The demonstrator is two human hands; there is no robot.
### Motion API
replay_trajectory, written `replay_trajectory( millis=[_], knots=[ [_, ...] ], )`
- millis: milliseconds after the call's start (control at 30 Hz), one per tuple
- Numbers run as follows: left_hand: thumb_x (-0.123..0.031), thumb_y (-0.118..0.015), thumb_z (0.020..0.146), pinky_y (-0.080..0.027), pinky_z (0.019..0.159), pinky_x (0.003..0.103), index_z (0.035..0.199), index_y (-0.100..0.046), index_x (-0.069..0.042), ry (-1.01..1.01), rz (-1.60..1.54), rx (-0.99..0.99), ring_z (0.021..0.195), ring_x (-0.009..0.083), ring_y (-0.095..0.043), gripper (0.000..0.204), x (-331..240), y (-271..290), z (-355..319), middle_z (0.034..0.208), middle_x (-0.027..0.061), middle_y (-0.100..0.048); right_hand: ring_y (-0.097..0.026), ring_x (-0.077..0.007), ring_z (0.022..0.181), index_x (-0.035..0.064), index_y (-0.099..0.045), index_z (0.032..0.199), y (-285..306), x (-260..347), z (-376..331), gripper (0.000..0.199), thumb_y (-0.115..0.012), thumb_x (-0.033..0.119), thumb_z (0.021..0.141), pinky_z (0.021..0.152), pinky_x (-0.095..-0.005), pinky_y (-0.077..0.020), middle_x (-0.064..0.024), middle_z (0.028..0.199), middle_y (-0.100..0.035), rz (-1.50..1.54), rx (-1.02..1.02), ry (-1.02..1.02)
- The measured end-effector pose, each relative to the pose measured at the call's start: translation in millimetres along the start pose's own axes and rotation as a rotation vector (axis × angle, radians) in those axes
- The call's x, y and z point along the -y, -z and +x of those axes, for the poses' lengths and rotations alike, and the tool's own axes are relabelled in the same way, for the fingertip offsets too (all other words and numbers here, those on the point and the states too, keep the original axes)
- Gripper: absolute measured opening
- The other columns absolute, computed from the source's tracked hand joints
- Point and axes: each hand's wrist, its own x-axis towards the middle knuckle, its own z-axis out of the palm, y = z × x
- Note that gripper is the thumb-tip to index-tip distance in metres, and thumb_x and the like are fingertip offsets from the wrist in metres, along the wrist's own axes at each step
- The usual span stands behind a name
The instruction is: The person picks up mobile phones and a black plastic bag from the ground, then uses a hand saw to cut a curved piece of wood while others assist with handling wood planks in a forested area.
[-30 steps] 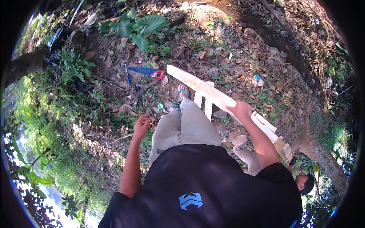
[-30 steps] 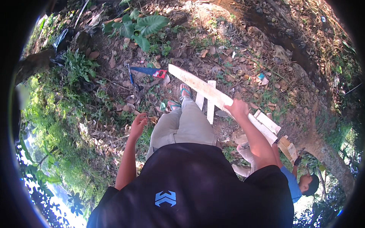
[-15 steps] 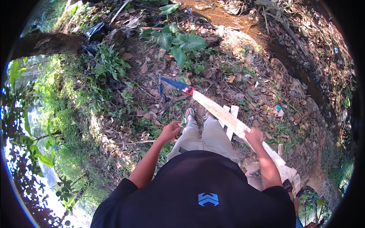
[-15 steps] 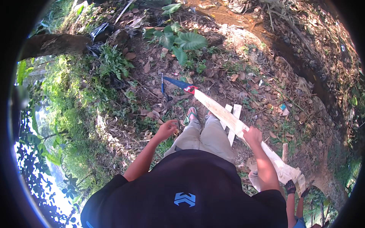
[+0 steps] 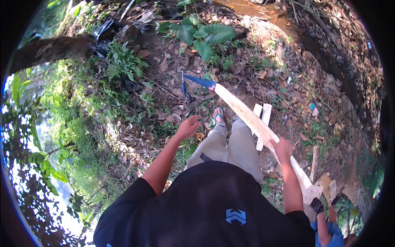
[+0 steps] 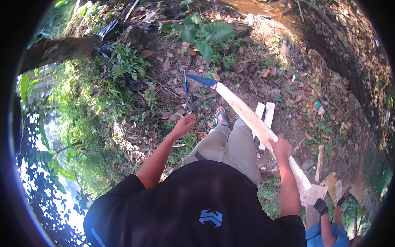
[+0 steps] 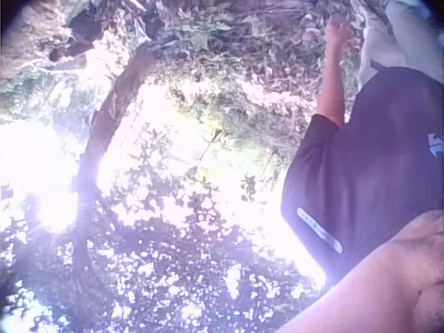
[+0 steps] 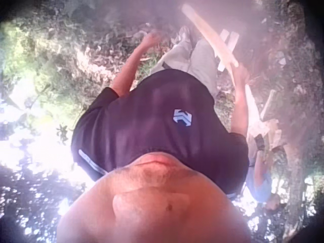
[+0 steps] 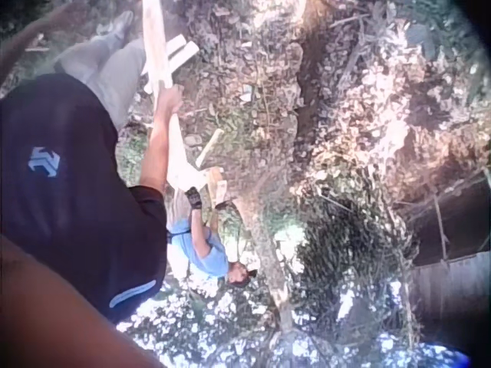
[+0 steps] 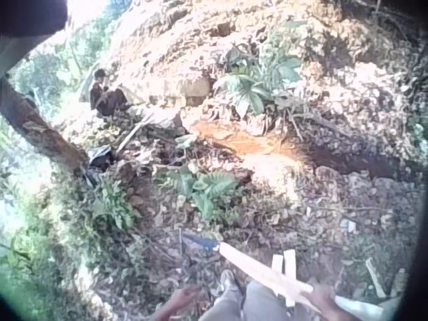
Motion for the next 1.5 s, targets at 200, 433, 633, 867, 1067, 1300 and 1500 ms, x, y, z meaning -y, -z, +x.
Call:
replay_trajectory(
  millis=[200,433,633,867,1067,1300,1500],
  knots=[
    [-0.019,-0.060,0.097,-0.053,0.079,0.033,0.133,-0.058,-0.012,-0.109,0.103,0.049,0.086,0.0161,-0.068,0.038,11,0,11,0.098,0.0090,-0.071,-0.071,-0.0394,0.088,-0.0019,-0.072,0.093,-25,6,-21,0.059,-0.073,0.056,0.082,0.079,-0.0470,-0.0551,-0.0256,0.090,-0.072,0.110,-0.011,-0.022],
    [-0.023,-0.062,0.092,-0.054,0.084,0.038,0.130,-0.061,-0.013,-0.105,0.165,0.020,0.095,0.0265,-0.070,0.039,-9,1,6,0.108,0.0164,-0.072,-0.070,-0.0395,0.093,-0.0005,-0.072,0.099,-51,-2,-37,0.059,-0.072,0.056,0.081,0.083,-0.0470,-0.0542,-0.0248,0.095,-0.072,0.110,0.077,-0.103],
    [-0.021,-0.062,0.093,-0.055,0.081,0.037,0.130,-0.061,-0.013,-0.143,0.087,-0.009,0.091,0.0255,-0.071,0.038,7,-16,-4,0.106,0.0151,-0.073,-0.071,-0.0389,0.094,0.0005,-0.073,0.100,-71,-25,-41,0.062,-0.073,0.058,0.079,0.084,-0.0461,-0.0546,-0.0236,0.096,-0.073,0.154,0.068,-0.110],
    [-0.022,-0.061,0.095,-0.054,0.081,0.035,0.132,-0.060,-0.011,0.020,0.137,0.012,0.092,0.0221,-0.071,0.039,26,-49,-47,0.106,0.0140,-0.073,-0.072,-0.0390,0.088,0.0009,-0.074,0.094,-93,-57,-30,0.061,-0.073,0.060,0.079,0.078,-0.0476,-0.0562,-0.0238,0.092,-0.073,0.176,0.053,-0.065],
    [-0.018,-0.059,0.097,-0.054,0.081,0.033,0.130,-0.061,-0.007,0.026,0.245,0.057,0.091,0.0161,-0.067,0.035,27,-78,-67,0.105,0.0121,-0.072,-0.072,-0.0385,0.088,-0.0004,-0.074,0.097,-101,-90,-17,0.061,-0.071,0.058,0.081,0.080,-0.0456,-0.0561,-0.0243,0.090,-0.072,0.202,0.063,-0.025],
    [-0.018,-0.062,0.095,-0.055,0.083,0.035,0.123,-0.066,-0.009,-0.019,0.198,-0.024,0.092,0.0200,-0.070,0.030,15,-102,-70,0.104,0.0109,-0.072,-0.071,-0.0393,0.092,-0.0004,-0.073,0.098,-143,-121,0,0.062,-0.071,0.059,0.080,0.083,-0.0468,-0.0541,-0.0256,0.094,-0.072,0.242,-0.004,0.020],
    [-0.020,-0.060,0.090,-0.053,0.090,0.040,0.125,-0.066,-0.016,-0.020,0.240,0.010,0.100,0.0287,-0.070,0.036,13,-104,-80,0.109,0.0115,-0.072,-0.070,-0.0415,0.092,-0.0020,-0.073,0.096,-138,-124,-14,0.067,-0.074,0.062,0.076,0.084,-0.0482,-0.0539,-0.0276,0.094,-0.071,0.168,-0.025,-0.008]
  ],
)
